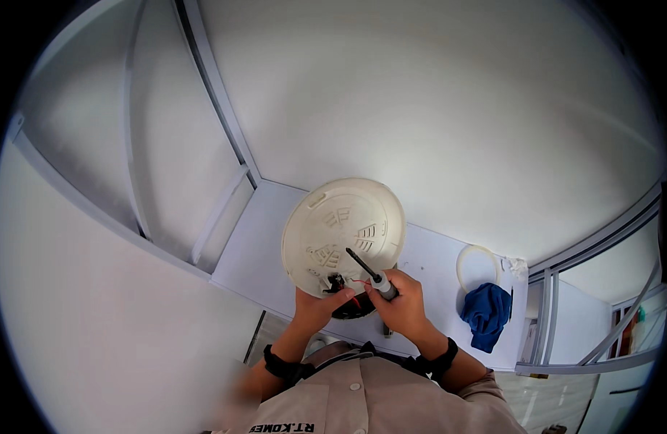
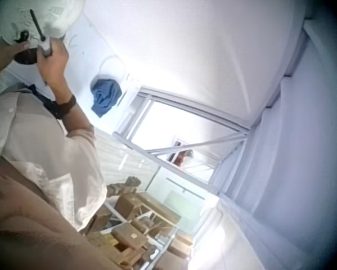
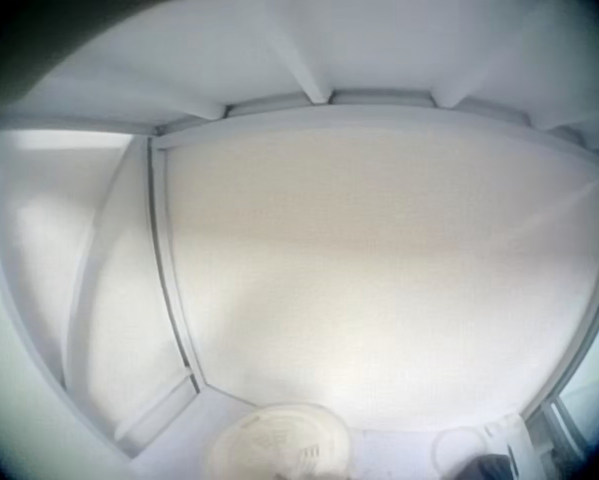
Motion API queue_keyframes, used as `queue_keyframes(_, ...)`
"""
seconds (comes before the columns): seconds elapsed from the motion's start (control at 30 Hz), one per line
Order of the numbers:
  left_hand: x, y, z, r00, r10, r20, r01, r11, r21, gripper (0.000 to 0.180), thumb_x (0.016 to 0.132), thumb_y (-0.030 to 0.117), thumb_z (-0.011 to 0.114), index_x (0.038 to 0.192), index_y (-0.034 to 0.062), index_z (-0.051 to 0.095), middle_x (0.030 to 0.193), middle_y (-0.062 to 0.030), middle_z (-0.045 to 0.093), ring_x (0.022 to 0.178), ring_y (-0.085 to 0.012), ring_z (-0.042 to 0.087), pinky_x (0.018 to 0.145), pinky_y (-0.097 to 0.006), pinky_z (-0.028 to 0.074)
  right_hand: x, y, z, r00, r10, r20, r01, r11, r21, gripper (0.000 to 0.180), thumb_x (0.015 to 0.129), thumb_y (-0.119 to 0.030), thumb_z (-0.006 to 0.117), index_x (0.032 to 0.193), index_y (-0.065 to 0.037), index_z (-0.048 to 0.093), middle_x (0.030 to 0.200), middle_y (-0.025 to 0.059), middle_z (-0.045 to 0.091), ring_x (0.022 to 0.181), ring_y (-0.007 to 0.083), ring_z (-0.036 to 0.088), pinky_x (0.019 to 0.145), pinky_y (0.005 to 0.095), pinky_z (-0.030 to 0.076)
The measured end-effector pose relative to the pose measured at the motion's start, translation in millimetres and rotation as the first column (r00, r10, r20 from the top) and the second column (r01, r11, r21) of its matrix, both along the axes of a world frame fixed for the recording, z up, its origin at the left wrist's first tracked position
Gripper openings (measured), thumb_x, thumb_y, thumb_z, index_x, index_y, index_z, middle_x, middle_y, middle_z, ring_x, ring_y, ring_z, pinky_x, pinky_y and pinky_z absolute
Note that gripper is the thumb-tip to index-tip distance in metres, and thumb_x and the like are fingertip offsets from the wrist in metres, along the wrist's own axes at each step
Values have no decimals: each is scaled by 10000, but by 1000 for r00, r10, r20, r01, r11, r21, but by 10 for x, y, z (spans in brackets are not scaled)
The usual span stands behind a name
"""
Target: The person uses a screwdriver to remove screws from a white plastic cover of a ceiling light fixture, then manipulates the internal wiring and components. They repeatedly attach and detach the cover while adjusting wires and screws.
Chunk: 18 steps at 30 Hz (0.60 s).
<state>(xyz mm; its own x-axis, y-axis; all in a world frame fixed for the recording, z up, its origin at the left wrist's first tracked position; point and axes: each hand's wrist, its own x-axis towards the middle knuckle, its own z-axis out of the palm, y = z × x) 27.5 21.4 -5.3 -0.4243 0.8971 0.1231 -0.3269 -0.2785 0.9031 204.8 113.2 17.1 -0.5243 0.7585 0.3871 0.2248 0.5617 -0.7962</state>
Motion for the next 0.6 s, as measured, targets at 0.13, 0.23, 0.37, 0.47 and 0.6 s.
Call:
queue_keyframes(0.13, -32, 47, -11, 999, 0, -37, 0, 1000, -5, 638, 809, -27, 850, 1376, -14, 558, 1269, -103, 690, 1163, -198, 660, 1008, -365, 538, 7, 11, -9, 1000, -20, 3, 20, 1000, 13, 169, 858, -25, 833, 992, -29, 729, 927, 119, 749, 797, 215, 718, 710, 320, 554)
queue_keyframes(0.23, -61, 58, 30, 998, 12, -61, -13, 1000, -4, 699, 798, -23, 859, 1408, -16, 517, 1306, -116, 669, 1194, -207, 646, 1025, -372, 531, 24, 16, 2, 999, -52, -5, 52, 999, 15, 177, 845, -28, 831, 988, -26, 728, 915, 133, 741, 787, 237, 710, 712, 327, 549)
queue_keyframes(0.37, -104, 54, -15, 997, 22, -80, -24, 999, -26, 791, 790, -16, 863, 1458, -13, 439, 1363, -142, 623, 1232, -226, 625, 1043, -380, 525, 37, 7, -31, 986, -131, -103, 110, 976, -187, 172, 843, -41, 825, 975, -16, 717, 864, 129, 725, 745, 222, 684, 701, 331, 534)
queue_keyframes(0.47, -120, 41, -14, 996, 38, -81, -39, 999, -2, 816, 794, -12, 857, 1472, -9, 402, 1380, -156, 604, 1242, -236, 619, 1048, -387, 527, 52, 46, -14, 963, -182, -198, 121, 951, -283, 133, 886, -45, 809, 963, -18, 703, 839, 70, 721, 742, 129, 654, 701, 290, 517)
queue_keyframes(0.6, -169, -34, -56, 996, 60, -63, -62, 998, -23, 810, 805, 3, 853, 1470, -7, 390, 1379, -162, 604, 1243, -237, 623, 1033, -385, 541, 128, 186, -50, 944, -204, -261, 63, 884, -463, 114, 912, -31, 786, 953, -22, 679, 828, 7, 706, 752, 80, 635, 701, 265, 512)
